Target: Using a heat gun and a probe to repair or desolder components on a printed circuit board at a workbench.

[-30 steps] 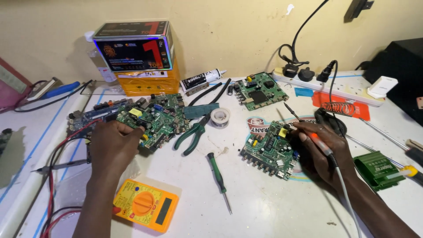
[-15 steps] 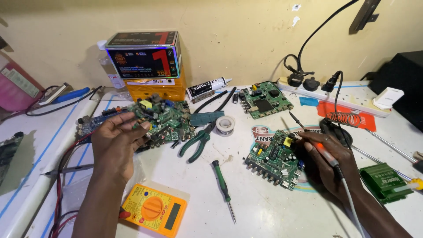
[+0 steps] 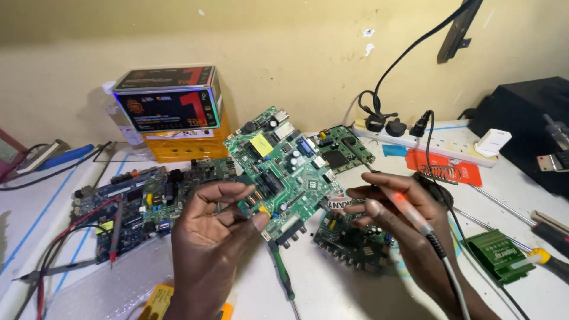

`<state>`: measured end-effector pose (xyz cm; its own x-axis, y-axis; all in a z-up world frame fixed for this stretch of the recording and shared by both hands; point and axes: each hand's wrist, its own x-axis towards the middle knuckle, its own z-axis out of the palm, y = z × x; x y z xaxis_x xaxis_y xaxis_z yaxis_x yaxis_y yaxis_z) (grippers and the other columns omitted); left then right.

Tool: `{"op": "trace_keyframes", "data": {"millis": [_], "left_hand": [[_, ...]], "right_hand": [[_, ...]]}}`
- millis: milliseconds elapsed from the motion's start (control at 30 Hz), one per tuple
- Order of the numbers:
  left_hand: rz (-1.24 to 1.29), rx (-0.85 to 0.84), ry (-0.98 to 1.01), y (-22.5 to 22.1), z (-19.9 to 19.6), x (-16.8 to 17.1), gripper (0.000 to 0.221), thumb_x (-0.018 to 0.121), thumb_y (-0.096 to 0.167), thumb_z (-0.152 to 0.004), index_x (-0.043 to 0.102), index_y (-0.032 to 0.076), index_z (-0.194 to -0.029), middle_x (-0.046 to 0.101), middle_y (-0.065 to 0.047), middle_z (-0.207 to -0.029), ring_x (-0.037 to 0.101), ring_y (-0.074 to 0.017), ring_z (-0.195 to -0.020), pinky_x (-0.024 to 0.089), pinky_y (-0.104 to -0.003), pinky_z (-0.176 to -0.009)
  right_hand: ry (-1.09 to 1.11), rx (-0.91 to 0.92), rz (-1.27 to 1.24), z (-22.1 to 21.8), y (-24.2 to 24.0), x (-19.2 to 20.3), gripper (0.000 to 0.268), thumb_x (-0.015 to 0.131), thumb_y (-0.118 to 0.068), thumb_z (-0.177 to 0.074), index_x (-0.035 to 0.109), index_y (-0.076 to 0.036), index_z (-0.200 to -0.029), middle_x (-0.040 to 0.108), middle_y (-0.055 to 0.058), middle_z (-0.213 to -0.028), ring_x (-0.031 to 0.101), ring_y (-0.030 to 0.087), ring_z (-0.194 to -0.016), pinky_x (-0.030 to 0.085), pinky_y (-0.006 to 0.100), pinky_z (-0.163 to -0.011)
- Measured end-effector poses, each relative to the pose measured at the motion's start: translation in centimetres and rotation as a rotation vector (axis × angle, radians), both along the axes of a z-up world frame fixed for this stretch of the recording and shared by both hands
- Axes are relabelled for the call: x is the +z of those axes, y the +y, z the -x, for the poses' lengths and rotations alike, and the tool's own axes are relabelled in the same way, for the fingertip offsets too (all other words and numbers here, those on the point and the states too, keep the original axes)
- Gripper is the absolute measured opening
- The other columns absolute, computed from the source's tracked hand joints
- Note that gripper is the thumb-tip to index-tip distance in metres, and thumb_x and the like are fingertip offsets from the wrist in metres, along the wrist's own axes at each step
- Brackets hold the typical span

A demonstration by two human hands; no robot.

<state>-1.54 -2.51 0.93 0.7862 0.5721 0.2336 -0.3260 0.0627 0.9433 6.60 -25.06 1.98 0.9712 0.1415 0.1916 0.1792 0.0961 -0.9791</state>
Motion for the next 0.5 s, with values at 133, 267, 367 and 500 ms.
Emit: {"op": "trace_keyframes", "data": {"millis": [133,267,367,500], "left_hand": [[-0.034,-0.075,-0.057,-1.3,-0.1,-1.3,0.045,0.085,-0.006,-0.068,0.067,0.002,-0.109,0.078,-0.016,-0.115,0.078,-0.0242,-0.109,0.065,-0.033,-0.083],[-0.055,-0.108,-0.020,-2.4,0.1,-1.7,0.045,0.087,-0.004,-0.068,0.069,0.004,-0.109,0.079,-0.016,-0.115,0.078,-0.0239,-0.104,0.064,-0.033,-0.077],[-0.033,-0.143,-0.021,-3.1,0.1,-1.7,0.048,0.086,-0.001,-0.068,0.068,0.004,-0.111,0.077,-0.015,-0.116,0.078,-0.0268,-0.113,0.068,-0.038,-0.088],[0.410,-0.259,0.220,-4.2,-0.1,-0.2,0.070,0.077,-0.004,-0.062,0.066,-0.005,-0.131,0.069,-0.021,-0.112,0.064,-0.0305,-0.102,0.049,-0.039,-0.093]], "right_hand": [[0.089,0.044,-0.181,0.5,-0.3,-1.5,0.046,0.068,0.005,-0.079,0.066,0.006,-0.126,0.070,0.028,-0.106,0.080,0.038,-0.088,0.064,0.046,-0.076],[-0.012,0.068,-0.259,0.1,-1.4,-3.8,0.046,0.072,0.009,-0.078,0.065,0.005,-0.123,0.069,0.021,-0.107,0.069,0.027,-0.092,0.064,0.042,-0.075],[-0.061,0.023,-0.274,0.2,-1.8,-3.9,0.045,0.076,0.011,-0.073,0.066,0.006,-0.117,0.063,0.017,-0.112,0.068,0.025,-0.084,0.063,0.036,-0.075],[0.072,-0.036,-0.264,0.3,-1.8,-3.2,0.050,0.076,0.014,-0.068,0.066,0.005,-0.117,0.069,0.023,-0.104,0.069,0.028,-0.088,0.063,0.039,-0.075]]}}
